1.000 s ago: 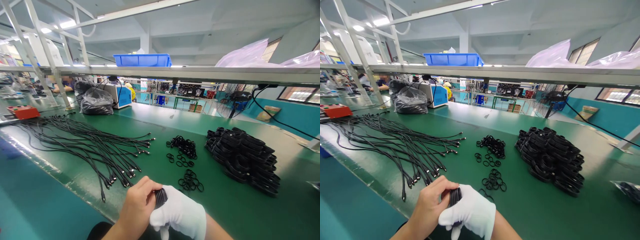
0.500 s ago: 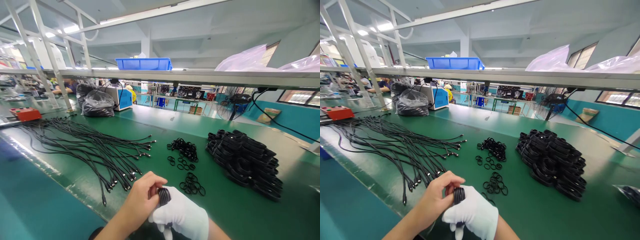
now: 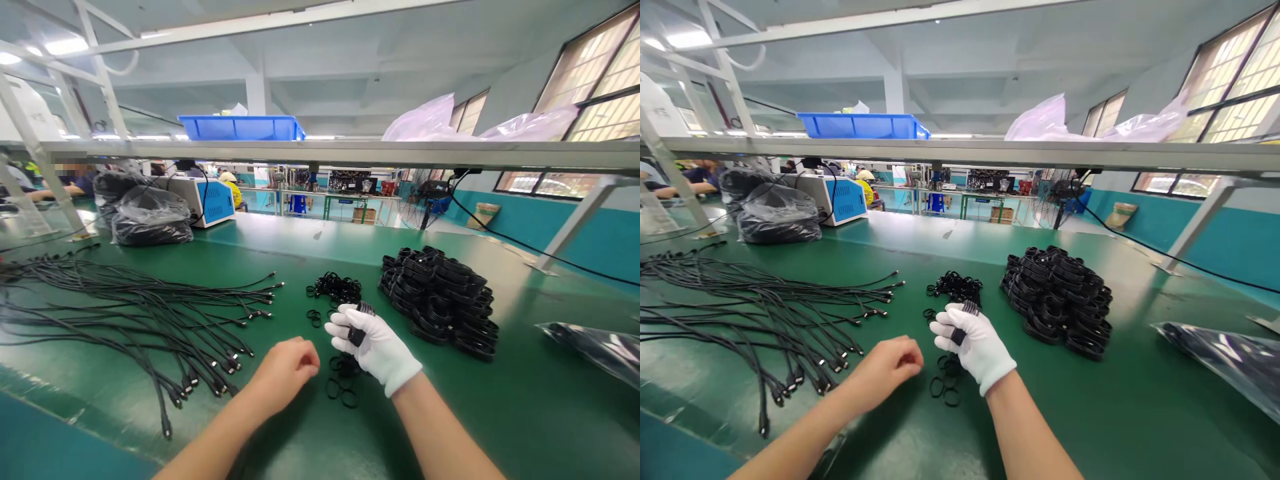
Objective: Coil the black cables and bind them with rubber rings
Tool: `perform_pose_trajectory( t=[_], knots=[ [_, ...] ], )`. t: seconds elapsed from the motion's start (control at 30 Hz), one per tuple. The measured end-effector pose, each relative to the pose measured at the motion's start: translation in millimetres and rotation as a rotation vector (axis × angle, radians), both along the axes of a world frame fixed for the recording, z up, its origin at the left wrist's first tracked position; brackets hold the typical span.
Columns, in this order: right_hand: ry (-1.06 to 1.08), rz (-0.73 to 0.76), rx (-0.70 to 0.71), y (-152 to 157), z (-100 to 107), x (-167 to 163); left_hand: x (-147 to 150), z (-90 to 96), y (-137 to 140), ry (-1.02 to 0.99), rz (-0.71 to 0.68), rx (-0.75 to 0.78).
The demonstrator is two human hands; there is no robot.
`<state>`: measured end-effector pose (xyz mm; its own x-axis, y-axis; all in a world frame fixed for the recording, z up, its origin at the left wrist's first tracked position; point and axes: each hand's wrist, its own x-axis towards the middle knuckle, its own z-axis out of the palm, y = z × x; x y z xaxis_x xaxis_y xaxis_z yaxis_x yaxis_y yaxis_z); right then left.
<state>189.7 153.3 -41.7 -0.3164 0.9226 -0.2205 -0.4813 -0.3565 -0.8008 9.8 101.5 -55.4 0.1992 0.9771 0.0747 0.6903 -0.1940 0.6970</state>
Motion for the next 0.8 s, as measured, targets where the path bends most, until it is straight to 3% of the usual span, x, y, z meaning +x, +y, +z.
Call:
perform_pose_trajectory(
  t=[0.13, 0.27, 0.33, 0.43, 0.53, 0.8],
  knots=[
    [-0.031, 0.052, 0.014, -4.0, 1.6, -5.1, 25.7, -13.3, -8.5, 0.056, -0.091, -0.025],
    [-0.083, 0.084, 0.044, -8.5, 5.5, -11.4, 19.0, -13.3, -14.5, 0.014, -0.025, -0.041],
    [-0.141, 0.097, 0.070, -12.1, 6.9, -17.4, 10.2, -8.4, -16.2, -0.255, 0.050, -0.151],
    [-0.253, 0.106, 0.124, -21.2, 8.8, -31.0, 2.1, -2.2, -19.2, -0.819, 0.167, -0.328],
    [-0.356, 0.118, 0.177, -31.6, 8.7, -44.5, 3.5, -1.2, -20.9, -1.064, 0.213, -0.357],
    [-0.968, -0.109, 0.596, -37.1, -11.9, -58.4, 3.1, -5.0, -31.0, -1.034, 0.304, -0.365]
  ],
)
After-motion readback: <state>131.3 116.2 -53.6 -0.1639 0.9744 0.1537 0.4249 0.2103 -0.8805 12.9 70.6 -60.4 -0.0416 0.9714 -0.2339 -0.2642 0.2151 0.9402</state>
